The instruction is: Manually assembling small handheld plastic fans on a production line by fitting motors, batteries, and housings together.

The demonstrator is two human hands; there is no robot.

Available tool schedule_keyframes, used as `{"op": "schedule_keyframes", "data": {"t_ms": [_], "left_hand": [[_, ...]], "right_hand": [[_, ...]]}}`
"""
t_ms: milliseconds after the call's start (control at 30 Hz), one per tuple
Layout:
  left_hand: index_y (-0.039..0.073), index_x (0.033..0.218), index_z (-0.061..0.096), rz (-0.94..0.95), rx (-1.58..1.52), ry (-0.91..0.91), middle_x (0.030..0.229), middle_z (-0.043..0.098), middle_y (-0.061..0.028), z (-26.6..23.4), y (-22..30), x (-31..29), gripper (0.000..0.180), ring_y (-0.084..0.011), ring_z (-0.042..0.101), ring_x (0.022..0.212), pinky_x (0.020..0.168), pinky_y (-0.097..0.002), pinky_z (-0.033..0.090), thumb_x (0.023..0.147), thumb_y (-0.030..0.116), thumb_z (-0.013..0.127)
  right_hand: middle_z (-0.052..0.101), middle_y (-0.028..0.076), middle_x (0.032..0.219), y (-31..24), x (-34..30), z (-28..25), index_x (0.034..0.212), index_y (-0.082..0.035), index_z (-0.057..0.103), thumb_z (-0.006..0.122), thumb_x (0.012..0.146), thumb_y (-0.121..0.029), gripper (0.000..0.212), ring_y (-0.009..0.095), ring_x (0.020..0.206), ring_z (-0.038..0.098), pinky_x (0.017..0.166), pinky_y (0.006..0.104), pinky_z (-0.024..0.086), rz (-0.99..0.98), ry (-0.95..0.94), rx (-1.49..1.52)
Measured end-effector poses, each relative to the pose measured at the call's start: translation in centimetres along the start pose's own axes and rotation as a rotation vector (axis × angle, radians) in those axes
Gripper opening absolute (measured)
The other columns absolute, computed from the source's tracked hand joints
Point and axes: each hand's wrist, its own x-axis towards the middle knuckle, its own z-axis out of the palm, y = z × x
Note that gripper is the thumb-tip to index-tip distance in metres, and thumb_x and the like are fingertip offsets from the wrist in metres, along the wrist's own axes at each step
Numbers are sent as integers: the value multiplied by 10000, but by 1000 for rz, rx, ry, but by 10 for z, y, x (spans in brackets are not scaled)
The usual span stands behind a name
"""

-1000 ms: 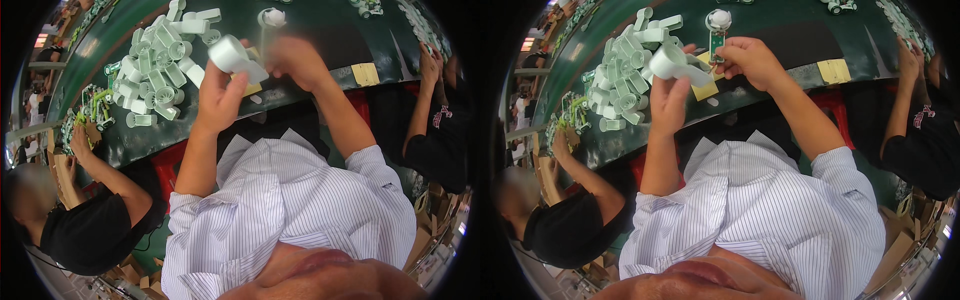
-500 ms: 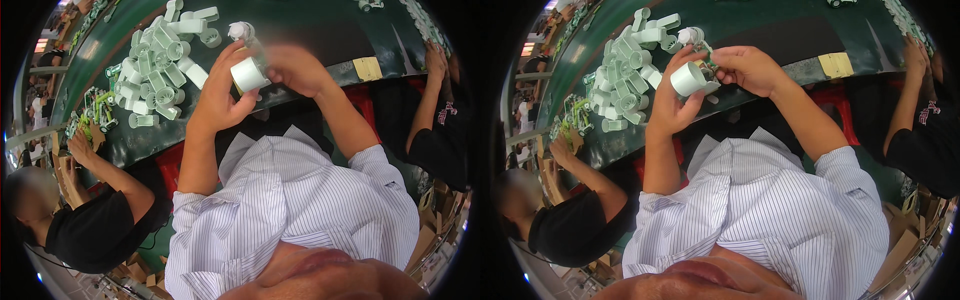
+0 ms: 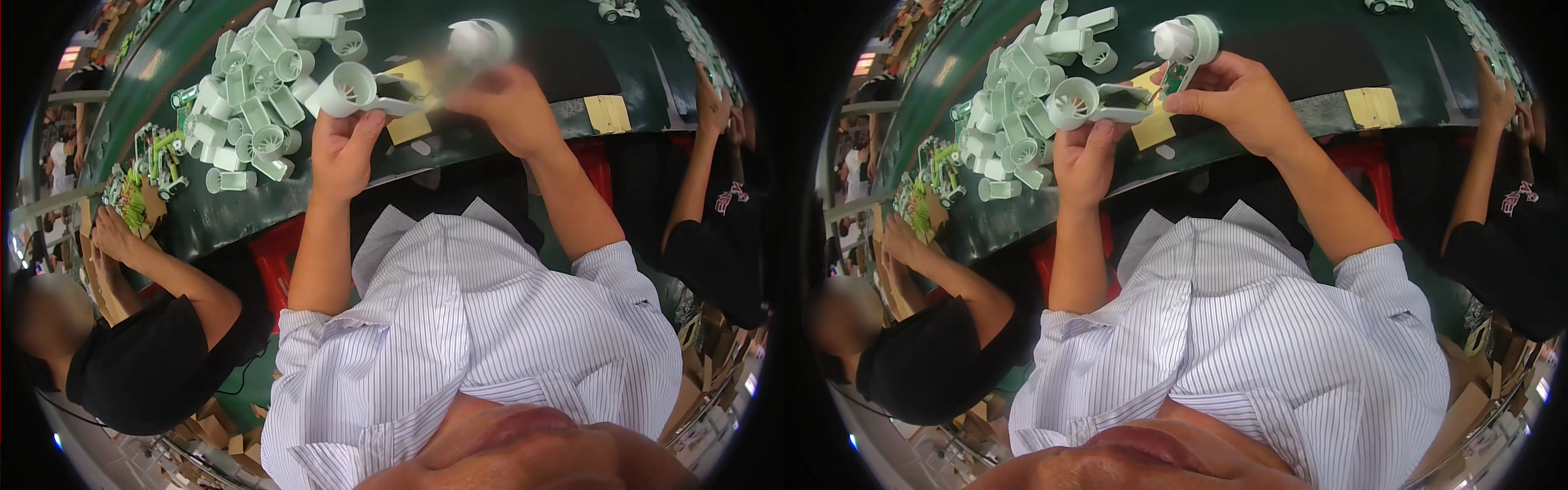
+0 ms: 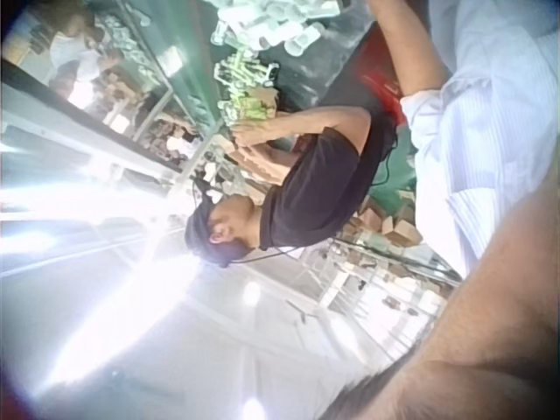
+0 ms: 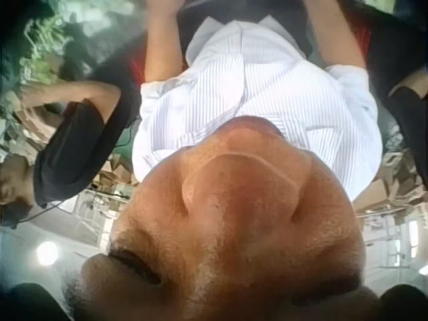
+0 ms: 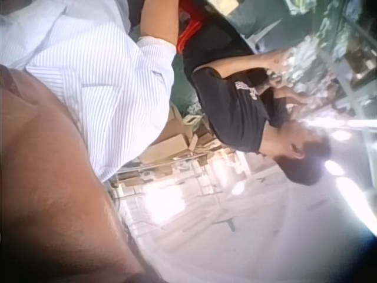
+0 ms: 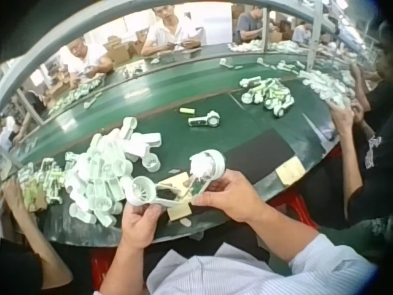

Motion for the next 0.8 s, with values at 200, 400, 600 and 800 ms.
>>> {"op": "schedule_keyframes", "data": {"t_ms": [200, 400, 600, 800], "left_hand": [[-28, 1287, 434, 4, -92, 35, 1230, 567, -183, 9, -4, -2, 358, -297, 584, 1129, 992, -467, 479, 954, 45, 541], [-36, 1295, 432, 20, -28, 17, 1274, 551, -220, 5, -6, -4, 348, -335, 569, 1166, 1005, -491, 471, 966, 42, 513], [-45, 1227, 472, 38, -52, 52, 1110, 630, -151, 9, -7, -1, 320, -233, 633, 1028, 921, -373, 518, 949, 73, 578], [-47, 1229, 474, 40, 1, 53, 1124, 628, -159, 8, -6, -1, 323, -233, 636, 1024, 909, -366, 525, 948, 72, 581]], "right_hand": [[698, 80, 1033, 4, -1, 6, 1151, 10, 632, 746, 781, 13, 387, 145, 944, 662, 842, 283, 534, -98, 5, -179], [700, 80, 1017, 5, -2, 7, 1174, 11, 620, 748, 783, 6, 412, 132, 938, 661, 825, 268, 534, -185, -21, -189], [702, 84, 1010, 4, -3, 6, 1184, 11, 614, 747, 780, 13, 425, 138, 922, 668, 819, 269, 540, -146, -19, -217], [713, 89, 948, -7, -1, 12, 1112, 3, 661, 791, 752, -84, 392, 140, 868, 685, 782, 254, 549, -187, 34, -537]]}}
